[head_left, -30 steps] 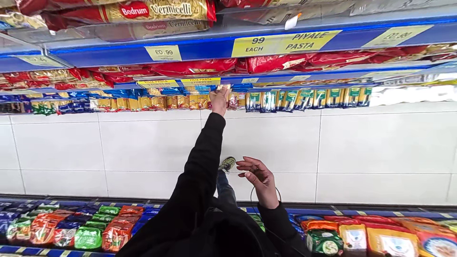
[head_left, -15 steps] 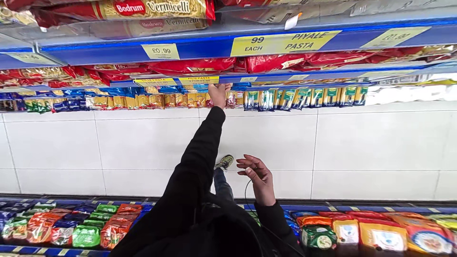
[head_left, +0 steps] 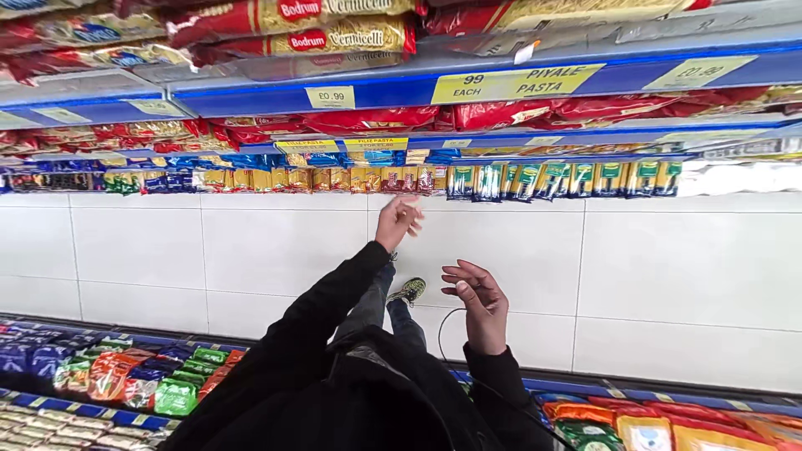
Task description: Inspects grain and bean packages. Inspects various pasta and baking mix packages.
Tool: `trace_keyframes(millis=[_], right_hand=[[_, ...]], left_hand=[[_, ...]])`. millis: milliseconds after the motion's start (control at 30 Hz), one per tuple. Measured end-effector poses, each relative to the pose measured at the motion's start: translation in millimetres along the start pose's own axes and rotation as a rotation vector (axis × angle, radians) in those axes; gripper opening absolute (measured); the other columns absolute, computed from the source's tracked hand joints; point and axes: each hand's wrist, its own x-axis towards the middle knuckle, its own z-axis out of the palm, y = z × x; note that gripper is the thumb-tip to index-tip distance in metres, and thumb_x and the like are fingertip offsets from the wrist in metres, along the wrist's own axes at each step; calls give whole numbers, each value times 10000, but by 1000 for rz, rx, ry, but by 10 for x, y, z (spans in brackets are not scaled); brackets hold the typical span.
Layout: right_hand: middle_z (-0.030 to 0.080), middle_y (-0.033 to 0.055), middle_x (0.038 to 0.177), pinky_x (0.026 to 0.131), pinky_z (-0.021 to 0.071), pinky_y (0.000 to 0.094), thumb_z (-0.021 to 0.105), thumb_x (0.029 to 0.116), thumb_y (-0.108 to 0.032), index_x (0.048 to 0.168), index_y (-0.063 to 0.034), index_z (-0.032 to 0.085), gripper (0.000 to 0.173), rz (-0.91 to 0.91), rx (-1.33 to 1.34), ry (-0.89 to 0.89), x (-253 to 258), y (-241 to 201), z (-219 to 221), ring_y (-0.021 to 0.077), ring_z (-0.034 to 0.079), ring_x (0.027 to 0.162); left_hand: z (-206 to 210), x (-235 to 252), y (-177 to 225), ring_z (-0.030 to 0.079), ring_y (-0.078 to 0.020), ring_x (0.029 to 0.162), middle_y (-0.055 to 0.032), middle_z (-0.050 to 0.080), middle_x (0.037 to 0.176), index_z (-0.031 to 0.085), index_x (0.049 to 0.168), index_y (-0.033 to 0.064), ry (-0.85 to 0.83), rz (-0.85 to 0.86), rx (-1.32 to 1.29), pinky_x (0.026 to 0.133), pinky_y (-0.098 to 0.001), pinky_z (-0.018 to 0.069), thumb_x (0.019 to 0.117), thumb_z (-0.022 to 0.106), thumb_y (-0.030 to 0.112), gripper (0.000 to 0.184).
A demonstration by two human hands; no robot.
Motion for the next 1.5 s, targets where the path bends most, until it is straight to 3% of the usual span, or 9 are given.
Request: trace_keyframes(millis=[100, 367, 500, 800, 967, 1100, 1267, 1500], right_hand=[[722, 190, 1172, 776, 650, 399, 692, 969, -271, 1314, 4, 607, 449, -80, 1, 17, -50, -263, 123, 306, 741, 975], [723, 180, 1170, 772, 649, 394, 653, 991, -266, 1315, 17, 589, 435, -238, -25, -97, -475, -646, 395, 299, 739, 964], [723, 176, 1168, 776, 649, 399, 669, 987, -273, 1323, 22, 588, 455, -306, 19, -178, -935, -697, 478, 294, 737, 977], [721, 175, 1150, 770, 640, 395, 625, 1009, -281, 1329, 42, 572, 458, -363, 25, -324, -2071, -895, 667, 282, 731, 959], [728, 170, 1117, 760, 642, 389, 643, 983, -240, 1294, 47, 598, 425, -244, -10, -394, -2526, -801, 689, 272, 736, 952], [724, 183, 1124, 763, 639, 388, 623, 995, -231, 1299, 46, 600, 413, -171, -18, -392, -2766, -681, 688, 277, 734, 961], [723, 194, 1126, 763, 637, 382, 630, 991, -245, 1296, 50, 605, 425, -138, -4, -376, -2861, -601, 798, 278, 734, 964], [718, 192, 1145, 777, 632, 382, 648, 988, -259, 1319, 48, 588, 456, -168, 7, -391, -2829, -527, 1274, 275, 728, 981]], left_hand=[[-185, -660, 147, 726, -193, 712, -135, 737, 935, 548, 1315, -84, -152, 0, -29, 591, -348, 626, 1019, 594, 101, 351], [-447, -2032, 415, 733, -212, 729, -146, 738, 928, 573, 1289, -65, 26, 17, -165, 609, -343, 629, 1000, 630, 80, 328], [-379, -2537, 697, 737, -218, 741, -159, 737, 940, 579, 1264, -67, 10, 80, -193, 619, -339, 631, 1009, 620, 73, 294], [-395, -3860, 842, 744, -234, 810, -161, 736, 1006, 566, 1276, -60, -111, 158, -201, 651, -354, 636, 1007, 614, 79, 306], [-565, -4207, 790, 740, -228, 863, -159, 725, 1064, 551, 1315, -40, -54, 86, -219, 686, -351, 631, 1024, 576, 80, 316], [-794, -4382, 833, 741, -239, 887, -171, 725, 1084, 547, 1327, -45, 6, 123, -232, 716, -362, 632, 1034, 555, 81, 318], [-1021, -4517, 824, 740, -246, 902, -175, 721, 1088, 551, 1328, -45, 43, 137, -286, 723, -356, 633, 1044, 532, 76, 309], [-1538, -4629, 847, 736, -244, 904, -175, 719, 1086, 566, 1328, -34, 35, 147, -310, 728, -354, 630, 1048, 536, 101, 312]])
